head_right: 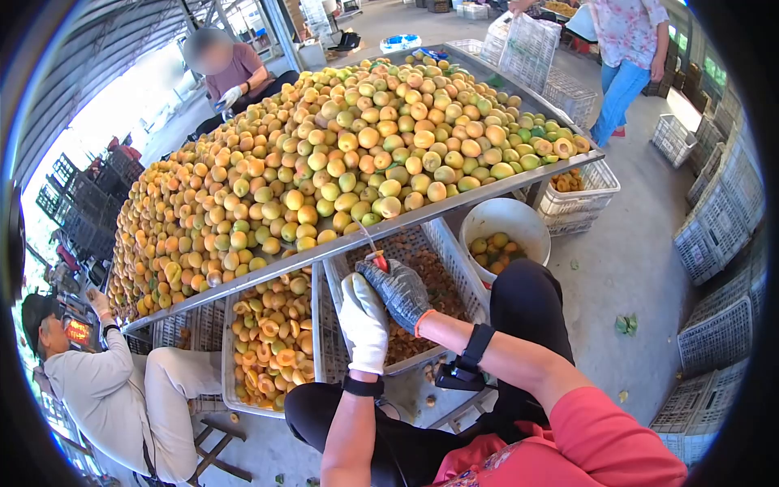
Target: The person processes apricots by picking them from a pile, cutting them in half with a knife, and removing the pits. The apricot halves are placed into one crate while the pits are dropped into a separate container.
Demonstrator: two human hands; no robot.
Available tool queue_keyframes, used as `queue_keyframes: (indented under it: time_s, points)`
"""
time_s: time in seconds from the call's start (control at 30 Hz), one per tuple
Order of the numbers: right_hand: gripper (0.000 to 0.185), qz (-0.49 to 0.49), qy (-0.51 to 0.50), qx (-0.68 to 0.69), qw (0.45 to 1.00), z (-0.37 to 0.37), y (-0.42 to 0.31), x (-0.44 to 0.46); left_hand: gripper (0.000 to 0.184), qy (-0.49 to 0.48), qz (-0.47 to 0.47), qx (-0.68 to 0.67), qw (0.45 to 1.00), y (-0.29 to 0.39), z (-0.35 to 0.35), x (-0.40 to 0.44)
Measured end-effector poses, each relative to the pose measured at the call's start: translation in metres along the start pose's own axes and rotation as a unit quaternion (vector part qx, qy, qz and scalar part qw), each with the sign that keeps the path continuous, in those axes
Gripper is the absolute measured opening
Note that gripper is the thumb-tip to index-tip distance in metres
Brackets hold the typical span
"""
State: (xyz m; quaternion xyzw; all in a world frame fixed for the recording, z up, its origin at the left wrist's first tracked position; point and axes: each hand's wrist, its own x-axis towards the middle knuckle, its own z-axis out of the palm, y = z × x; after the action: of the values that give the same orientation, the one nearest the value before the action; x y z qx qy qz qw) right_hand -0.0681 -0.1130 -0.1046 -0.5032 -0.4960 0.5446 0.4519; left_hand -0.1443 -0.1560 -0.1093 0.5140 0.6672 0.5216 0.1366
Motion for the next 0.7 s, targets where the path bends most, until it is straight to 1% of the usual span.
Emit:
queue_keyframes:
  time_s: [0.03, 0.07, 0.1, 0.17, 0.2, 0.23, 0.3, 0.33, 0.37, 0.43, 0.47, 0.5, 0.57, 0.6, 0.63, 0.7]
  points:
    - [0.038, -0.027, 0.038, -0.047, 0.998, 0.003, 0.001, -0.002, 0.035, -0.010, -0.058, 0.000, 0.998, 0.001, 0.003, -0.002]
    - [0.037, -0.005, 0.046, -0.055, 0.997, 0.005, 0.004, -0.002, 0.038, 0.014, -0.069, -0.017, 0.997, 0.003, 0.007, -0.002]
    - [0.037, -0.002, 0.043, -0.055, 0.998, 0.005, 0.005, 0.001, 0.038, 0.015, -0.072, -0.014, 0.997, -0.002, 0.012, -0.001]
    - [0.037, -0.057, 0.066, -0.121, 0.989, 0.006, 0.007, 0.002, 0.036, 0.012, -0.158, -0.129, 0.979, -0.022, 0.022, -0.001]
    - [0.035, -0.103, 0.071, -0.125, 0.984, 0.008, 0.011, 0.006, 0.034, 0.006, -0.163, -0.225, 0.961, -0.031, 0.027, 0.000]
    - [0.035, -0.098, 0.068, -0.125, 0.985, 0.007, 0.012, 0.009, 0.034, 0.006, -0.168, -0.222, 0.960, -0.039, 0.031, -0.001]
    - [0.031, -0.141, 0.055, -0.207, 0.967, 0.006, 0.001, 0.012, 0.032, 0.016, -0.194, -0.387, 0.901, -0.033, 0.033, 0.005]
    - [0.027, -0.179, 0.047, -0.244, 0.952, 0.006, 0.008, 0.020, 0.034, 0.042, -0.239, -0.427, 0.871, -0.029, 0.037, 0.007]
    - [0.027, -0.176, 0.045, -0.244, 0.953, 0.005, 0.009, 0.023, 0.034, 0.044, -0.242, -0.425, 0.871, -0.029, 0.036, 0.007]
    - [0.024, -0.196, 0.011, -0.298, 0.934, 0.002, 0.011, 0.026, 0.034, -0.001, -0.272, -0.454, 0.848, -0.031, 0.032, 0.009]
    - [0.024, -0.202, 0.008, -0.305, 0.931, 0.003, 0.011, 0.027, 0.033, -0.018, -0.259, -0.437, 0.861, -0.034, 0.031, 0.012]
    - [0.024, -0.199, 0.008, -0.305, 0.931, 0.003, 0.012, 0.027, 0.033, -0.019, -0.261, -0.435, 0.861, -0.034, 0.031, 0.010]
    - [0.024, -0.278, 0.011, -0.303, 0.912, 0.003, 0.017, 0.030, 0.033, 0.002, -0.311, -0.491, 0.814, -0.031, 0.030, 0.008]
    - [0.020, -0.313, 0.016, -0.299, 0.901, 0.003, 0.019, 0.032, 0.033, -0.019, -0.335, -0.488, 0.806, -0.038, 0.031, 0.010]
    - [0.020, -0.311, 0.016, -0.301, 0.901, 0.002, 0.020, 0.033, 0.033, -0.019, -0.337, -0.489, 0.805, -0.038, 0.031, 0.008]
    - [0.019, -0.305, -0.020, -0.329, 0.894, -0.001, 0.019, 0.029, 0.034, -0.021, -0.385, -0.509, 0.770, -0.022, 0.024, 0.007]
